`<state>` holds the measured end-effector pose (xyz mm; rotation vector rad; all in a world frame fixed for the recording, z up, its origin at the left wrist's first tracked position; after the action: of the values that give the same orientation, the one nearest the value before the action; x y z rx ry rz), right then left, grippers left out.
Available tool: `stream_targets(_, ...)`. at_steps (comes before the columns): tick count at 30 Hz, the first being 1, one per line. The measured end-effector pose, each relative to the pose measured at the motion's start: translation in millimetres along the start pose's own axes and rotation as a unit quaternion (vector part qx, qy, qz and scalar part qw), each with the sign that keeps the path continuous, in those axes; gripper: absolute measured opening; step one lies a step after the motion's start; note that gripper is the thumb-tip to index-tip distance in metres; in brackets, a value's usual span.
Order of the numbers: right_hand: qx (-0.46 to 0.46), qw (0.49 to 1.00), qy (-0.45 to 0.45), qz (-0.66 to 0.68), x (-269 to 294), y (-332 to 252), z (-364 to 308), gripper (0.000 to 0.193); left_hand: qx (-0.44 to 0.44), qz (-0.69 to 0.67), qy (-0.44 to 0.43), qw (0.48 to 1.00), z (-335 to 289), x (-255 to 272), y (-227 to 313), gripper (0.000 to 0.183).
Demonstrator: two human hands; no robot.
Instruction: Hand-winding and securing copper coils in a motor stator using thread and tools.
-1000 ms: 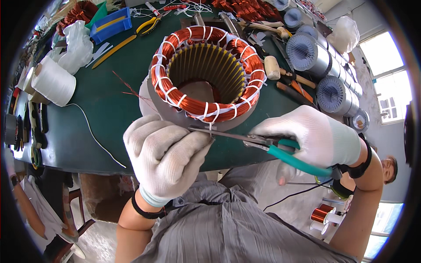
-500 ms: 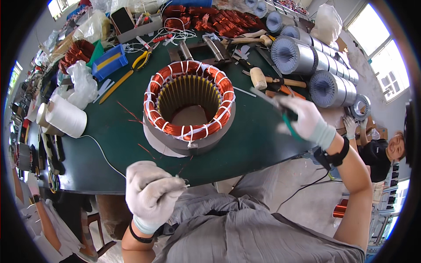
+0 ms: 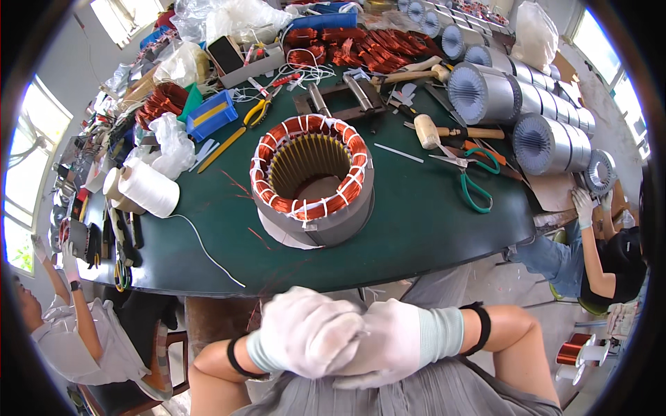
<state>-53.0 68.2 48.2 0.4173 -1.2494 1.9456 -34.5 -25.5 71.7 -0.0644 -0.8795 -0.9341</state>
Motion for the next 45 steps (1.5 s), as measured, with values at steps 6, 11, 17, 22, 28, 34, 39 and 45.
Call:
stream_targets(6,-0.090,0.972,0.215,-0.038,66,63,-48,0.007,0.243,-0.014,0.105,0.964,13,82,-61,0.012)
stream_targets(11,-0.342,0.895,0.286,-0.039,61,143,-107,0.010,0.367,-0.074,0.066,0.925,73,105,-170,0.027)
stream_targets(17,-0.332,0.894,0.275,-0.117,58,146,-103,0.005,0.362,-0.105,0.055,0.925,119,82,-384,0.031)
stream_targets(22,-0.322,0.906,0.257,-0.101,57,147,-96,0.004,0.290,0.126,0.139,0.939,136,85,-532,0.029)
stream_targets(28,-0.339,0.904,0.238,-0.108,60,157,-97,0.005,0.305,0.277,-0.046,0.910,130,3,-561,0.034)
stream_targets(34,-0.329,0.911,0.227,-0.104,61,157,-95,0.007,0.301,0.287,-0.193,0.888,121,-53,-565,0.023)
stream_targets(39,-0.332,0.904,0.247,-0.106,59,149,-97,0.006,0.185,0.503,-0.172,0.826,120,-39,-539,0.021)
stream_targets(45,-0.348,0.895,0.266,-0.086,58,146,-99,0.006,0.196,0.226,-0.040,0.953,119,42,-399,0.030)
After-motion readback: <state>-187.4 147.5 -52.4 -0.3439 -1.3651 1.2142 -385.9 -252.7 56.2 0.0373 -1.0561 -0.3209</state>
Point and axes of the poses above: each hand's wrist, its own z-axis towards the middle knuckle, its own x-axis out of the back of the hand, y = z × x, the point moved 8 cm from there along z, towards the middle knuckle
